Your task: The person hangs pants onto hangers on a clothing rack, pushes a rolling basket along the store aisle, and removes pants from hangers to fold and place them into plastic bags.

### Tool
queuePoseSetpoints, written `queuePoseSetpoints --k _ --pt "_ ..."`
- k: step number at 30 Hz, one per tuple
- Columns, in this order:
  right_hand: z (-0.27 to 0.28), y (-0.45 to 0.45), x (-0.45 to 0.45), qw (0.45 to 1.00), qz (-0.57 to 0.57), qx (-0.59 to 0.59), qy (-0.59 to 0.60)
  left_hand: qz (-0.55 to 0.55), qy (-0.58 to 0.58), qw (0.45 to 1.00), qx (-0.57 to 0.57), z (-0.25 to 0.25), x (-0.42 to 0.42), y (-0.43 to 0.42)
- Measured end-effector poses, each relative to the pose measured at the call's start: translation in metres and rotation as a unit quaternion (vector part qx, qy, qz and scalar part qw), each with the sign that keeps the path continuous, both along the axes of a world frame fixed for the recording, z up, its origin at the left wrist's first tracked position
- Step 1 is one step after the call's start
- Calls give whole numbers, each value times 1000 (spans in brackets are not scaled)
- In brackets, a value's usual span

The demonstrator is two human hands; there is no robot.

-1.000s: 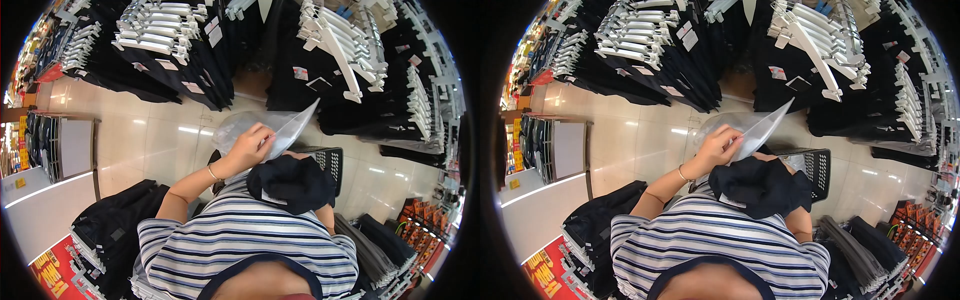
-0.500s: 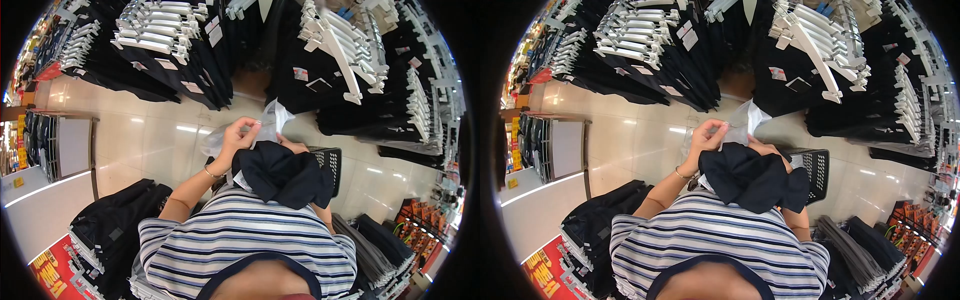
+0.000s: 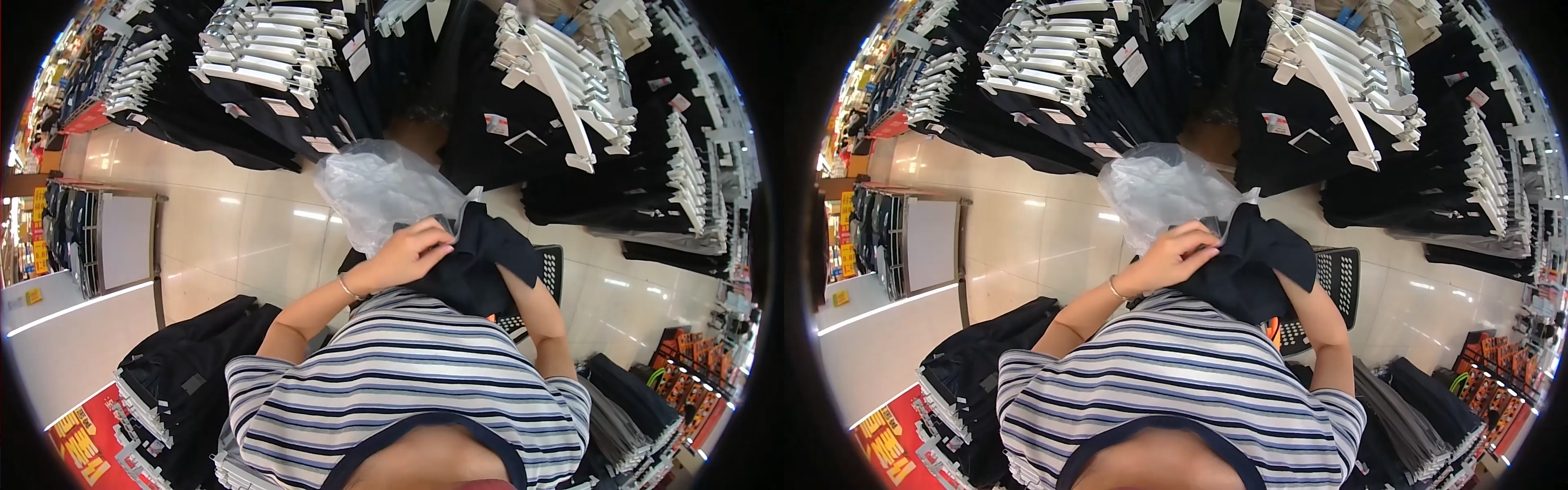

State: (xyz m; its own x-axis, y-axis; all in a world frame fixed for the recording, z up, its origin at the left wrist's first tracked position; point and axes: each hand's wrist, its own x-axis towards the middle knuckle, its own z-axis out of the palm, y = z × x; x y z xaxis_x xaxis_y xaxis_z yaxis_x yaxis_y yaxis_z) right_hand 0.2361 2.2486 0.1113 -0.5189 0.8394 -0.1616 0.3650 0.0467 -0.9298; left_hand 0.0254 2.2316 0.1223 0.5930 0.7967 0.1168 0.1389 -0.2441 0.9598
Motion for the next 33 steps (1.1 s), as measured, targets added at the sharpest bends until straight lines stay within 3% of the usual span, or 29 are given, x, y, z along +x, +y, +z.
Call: queuePoseSetpoints --k 4,10,13,22,26,33 --pt "-20 12 0 999 -19 22 -19 50 45 993 99 -2 13 -12" --pt "-32 9 -9 996 -51 55 -47 25 -16 998 63 6 12 -8" --pt "-34 5 -12 994 -56 71 -61 22 1 994 108 5 24 -11" --pt "-60 4 -6 979 -5 98 -178 -141 60 985 77 -12 48 -26" --pt "-105 -3 -8 957 16 133 -258 -131 28 991 21 -32 44 -30" --pt "-138 -21 -15 945 3 189 -266 -150 19 979 -134 -50 28 -33"
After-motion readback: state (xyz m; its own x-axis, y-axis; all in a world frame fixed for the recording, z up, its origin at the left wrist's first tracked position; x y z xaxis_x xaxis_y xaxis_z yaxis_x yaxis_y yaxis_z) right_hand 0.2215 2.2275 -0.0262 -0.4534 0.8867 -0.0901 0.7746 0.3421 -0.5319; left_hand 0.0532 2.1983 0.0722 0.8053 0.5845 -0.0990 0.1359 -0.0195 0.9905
